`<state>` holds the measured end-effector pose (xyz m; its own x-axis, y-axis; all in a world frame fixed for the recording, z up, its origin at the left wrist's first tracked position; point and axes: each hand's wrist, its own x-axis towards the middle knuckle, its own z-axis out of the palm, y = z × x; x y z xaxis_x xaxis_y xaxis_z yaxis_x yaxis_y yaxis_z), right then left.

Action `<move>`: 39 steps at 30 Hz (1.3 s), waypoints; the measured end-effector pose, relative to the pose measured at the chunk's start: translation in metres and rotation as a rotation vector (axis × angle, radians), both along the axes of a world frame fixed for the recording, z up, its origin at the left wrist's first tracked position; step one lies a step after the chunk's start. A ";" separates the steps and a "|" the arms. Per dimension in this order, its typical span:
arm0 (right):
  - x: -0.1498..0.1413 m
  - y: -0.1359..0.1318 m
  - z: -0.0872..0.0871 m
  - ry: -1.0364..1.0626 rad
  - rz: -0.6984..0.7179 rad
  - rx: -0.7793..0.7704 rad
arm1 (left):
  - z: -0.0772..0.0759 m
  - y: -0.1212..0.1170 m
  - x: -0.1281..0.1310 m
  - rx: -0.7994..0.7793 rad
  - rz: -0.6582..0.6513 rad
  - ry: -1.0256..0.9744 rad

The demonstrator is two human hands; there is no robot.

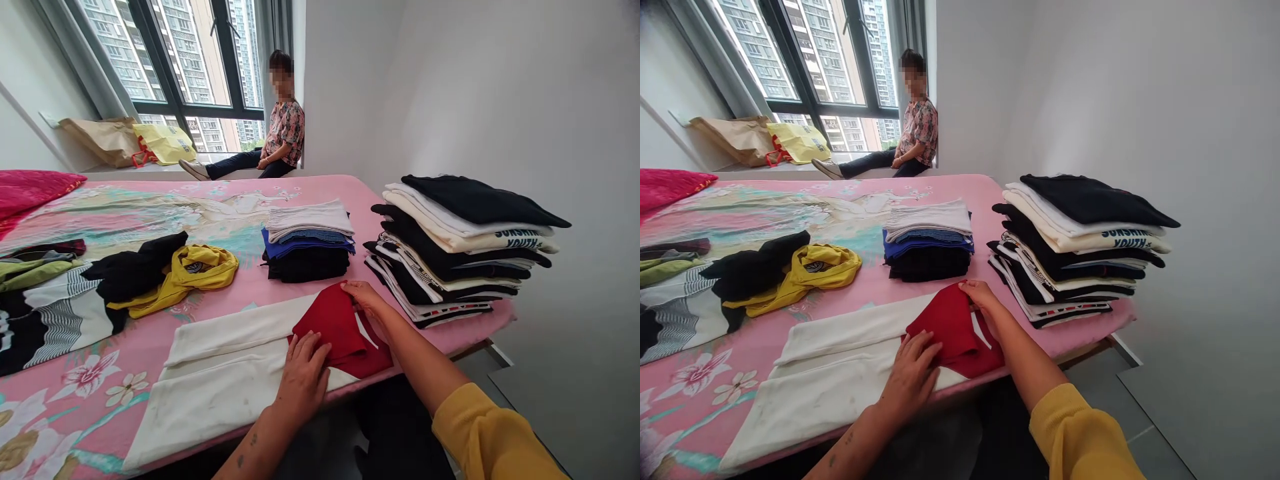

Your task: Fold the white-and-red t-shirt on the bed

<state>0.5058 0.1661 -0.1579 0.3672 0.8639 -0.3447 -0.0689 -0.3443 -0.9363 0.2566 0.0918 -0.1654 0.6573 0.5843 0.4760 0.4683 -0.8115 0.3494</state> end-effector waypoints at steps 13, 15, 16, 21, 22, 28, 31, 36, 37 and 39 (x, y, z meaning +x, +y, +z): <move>0.007 0.005 -0.003 -0.196 0.024 -0.031 | 0.014 0.005 -0.016 -0.019 -0.027 0.097; 0.007 0.006 -0.005 -0.204 0.037 -0.045 | 0.023 0.004 -0.007 -0.030 -0.040 0.100; 0.007 0.006 -0.006 -0.209 0.041 -0.047 | 0.027 0.003 0.000 -0.029 -0.056 0.093; 0.006 0.010 -0.014 -0.248 0.031 -0.046 | 0.035 0.000 0.056 -0.045 -0.079 0.172; 0.006 0.010 -0.015 -0.255 0.027 -0.046 | 0.033 0.001 0.066 -0.045 -0.053 0.215; 0.010 0.012 -0.021 -0.267 0.006 -0.065 | 0.024 0.004 0.074 -0.041 -0.045 0.364; 0.010 0.014 -0.024 -0.253 0.001 -0.065 | 0.028 0.004 0.059 0.017 -0.026 0.365; 0.011 0.015 -0.027 -0.266 0.000 -0.052 | 0.036 0.011 0.036 0.054 0.066 0.440; 0.011 0.015 -0.027 -0.277 -0.003 -0.050 | 0.036 0.013 0.031 0.057 0.051 0.454; 0.011 0.014 -0.027 -0.301 -0.014 -0.046 | 0.038 0.015 0.022 0.068 0.028 0.466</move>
